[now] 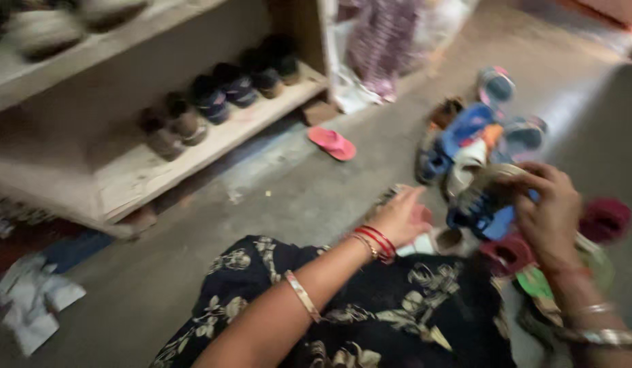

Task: The person sits on the floor and organizes various shoes and sandals by picking them up from the floor and placing them onto a two-tier wooden shoe rack. They handle multiple pairs of flip-flops and sneakers, arranging them neatly on the shelves.

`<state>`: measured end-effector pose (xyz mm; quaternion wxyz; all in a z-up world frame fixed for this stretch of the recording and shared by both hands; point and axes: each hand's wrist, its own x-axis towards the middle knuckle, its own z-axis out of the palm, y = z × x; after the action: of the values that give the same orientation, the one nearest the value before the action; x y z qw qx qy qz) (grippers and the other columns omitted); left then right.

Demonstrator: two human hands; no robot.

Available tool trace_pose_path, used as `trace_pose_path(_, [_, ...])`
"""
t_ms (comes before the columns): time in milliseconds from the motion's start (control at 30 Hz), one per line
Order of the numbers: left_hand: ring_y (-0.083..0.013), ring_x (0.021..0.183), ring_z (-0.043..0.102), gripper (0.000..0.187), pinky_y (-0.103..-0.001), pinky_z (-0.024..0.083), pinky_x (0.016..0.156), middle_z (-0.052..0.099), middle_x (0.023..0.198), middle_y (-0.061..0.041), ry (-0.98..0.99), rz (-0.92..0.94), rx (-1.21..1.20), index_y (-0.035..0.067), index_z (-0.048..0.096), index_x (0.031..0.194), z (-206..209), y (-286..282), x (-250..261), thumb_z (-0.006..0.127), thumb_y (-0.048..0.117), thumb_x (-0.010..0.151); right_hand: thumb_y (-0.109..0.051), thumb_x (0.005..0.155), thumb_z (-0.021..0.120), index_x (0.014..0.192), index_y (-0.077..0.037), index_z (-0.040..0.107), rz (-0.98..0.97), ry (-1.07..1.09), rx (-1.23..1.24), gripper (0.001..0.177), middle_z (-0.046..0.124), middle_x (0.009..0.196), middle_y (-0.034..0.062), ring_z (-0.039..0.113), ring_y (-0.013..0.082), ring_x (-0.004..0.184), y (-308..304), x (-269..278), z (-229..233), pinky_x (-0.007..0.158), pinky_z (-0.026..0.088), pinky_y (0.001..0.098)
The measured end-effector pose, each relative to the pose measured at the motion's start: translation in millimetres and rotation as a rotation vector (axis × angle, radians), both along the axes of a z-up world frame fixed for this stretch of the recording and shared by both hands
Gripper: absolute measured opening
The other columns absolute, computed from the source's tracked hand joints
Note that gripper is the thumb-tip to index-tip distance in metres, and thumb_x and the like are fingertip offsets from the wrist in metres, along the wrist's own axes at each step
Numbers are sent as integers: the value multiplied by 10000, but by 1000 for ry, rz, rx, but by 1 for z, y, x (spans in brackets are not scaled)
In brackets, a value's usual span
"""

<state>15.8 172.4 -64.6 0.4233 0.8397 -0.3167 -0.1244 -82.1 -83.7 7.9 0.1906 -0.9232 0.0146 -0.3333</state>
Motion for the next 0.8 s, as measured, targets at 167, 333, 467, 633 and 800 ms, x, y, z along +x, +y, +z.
trace_pose_path(167, [-396,1369,509,1016,-473,416,1114,522,1503,-230,-280,98,-120,39,411,1525,17,18,8,860,438,706,-28,930,667,1104,-66,767,144,39,96,205,678,1310,135,666,312,1223,38,34,49,1014,521,402])
trace_pose_path(333, [-402,1392,517,1061,-455,414,1156,535,1492,-257,-255,140,-230,25,378,1559,30,56,16,868,431,710,11,888,652,1068,-53,772,417,172,342,225,714,1278,82,695,190,1043,90,77,73,903,541,315])
trace_pose_path(467, [-352,1395,572,991,-410,444,1173,587,1480,-244,-151,115,-439,8,392,1585,35,96,22,829,365,770,48,903,625,1068,-27,769,500,221,323,231,703,1309,88,711,190,1004,134,108,88,866,546,303])
trace_pose_path(633, [-325,1396,577,971,-408,437,1178,573,1507,-239,-170,215,-573,14,345,1603,41,162,34,852,324,835,1,917,607,1110,-41,756,693,261,301,248,696,1300,105,708,210,1044,206,148,104,891,563,331])
trace_pose_path(800, [-258,1103,669,896,-395,541,970,651,1260,-171,-20,628,-540,68,331,1517,33,239,34,829,296,809,-165,878,709,1263,-105,709,809,213,4,390,588,1434,129,650,329,1166,290,166,112,909,543,412])
